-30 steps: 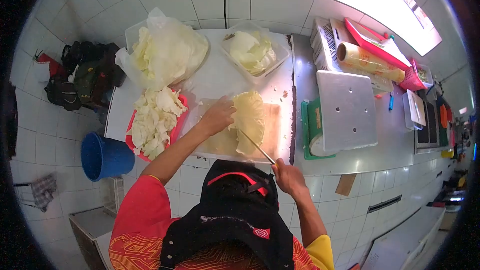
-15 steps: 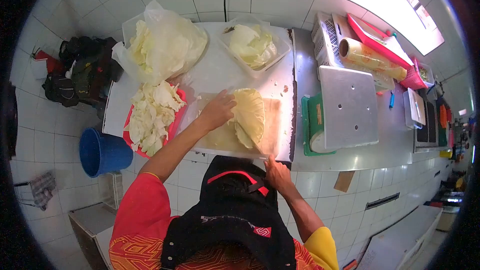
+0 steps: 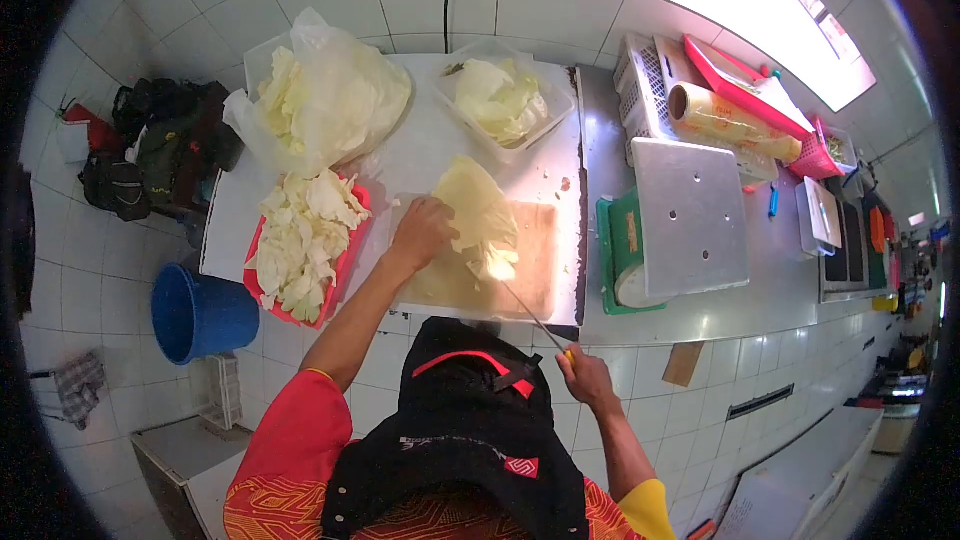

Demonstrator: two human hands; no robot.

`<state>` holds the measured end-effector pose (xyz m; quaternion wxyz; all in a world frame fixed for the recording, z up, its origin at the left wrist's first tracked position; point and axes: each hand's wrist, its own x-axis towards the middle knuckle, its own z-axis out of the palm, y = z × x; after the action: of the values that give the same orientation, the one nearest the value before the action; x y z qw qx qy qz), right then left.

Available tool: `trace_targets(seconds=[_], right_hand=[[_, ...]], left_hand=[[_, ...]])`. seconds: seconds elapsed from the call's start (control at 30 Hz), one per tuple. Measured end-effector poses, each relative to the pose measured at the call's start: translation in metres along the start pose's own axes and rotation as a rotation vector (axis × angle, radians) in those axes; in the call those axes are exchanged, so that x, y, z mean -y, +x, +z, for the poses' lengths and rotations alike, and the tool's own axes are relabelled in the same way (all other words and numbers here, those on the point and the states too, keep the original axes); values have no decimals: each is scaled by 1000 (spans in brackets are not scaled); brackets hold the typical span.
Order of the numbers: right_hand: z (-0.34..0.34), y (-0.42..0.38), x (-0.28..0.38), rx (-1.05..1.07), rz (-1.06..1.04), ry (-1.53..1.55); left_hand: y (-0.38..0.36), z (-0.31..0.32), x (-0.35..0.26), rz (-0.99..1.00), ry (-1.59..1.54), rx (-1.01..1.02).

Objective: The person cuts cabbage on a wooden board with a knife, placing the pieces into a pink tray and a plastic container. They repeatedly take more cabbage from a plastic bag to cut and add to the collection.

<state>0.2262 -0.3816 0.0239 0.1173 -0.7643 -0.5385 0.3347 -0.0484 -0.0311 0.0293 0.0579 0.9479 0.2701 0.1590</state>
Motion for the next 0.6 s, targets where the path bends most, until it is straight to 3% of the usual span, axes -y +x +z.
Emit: trace_targets(seconds=[0.27,0.47,0.6], right_hand=[[-12,29,63,-239,-100,122],[10,95,113,-294,-38,535],[21,107,127,-331,23,423]], left_hand=[[10,-10,-14,28,-19,1],[13,-23,-48,-2,6,128],[10,-8,-59,18,-29,37]])
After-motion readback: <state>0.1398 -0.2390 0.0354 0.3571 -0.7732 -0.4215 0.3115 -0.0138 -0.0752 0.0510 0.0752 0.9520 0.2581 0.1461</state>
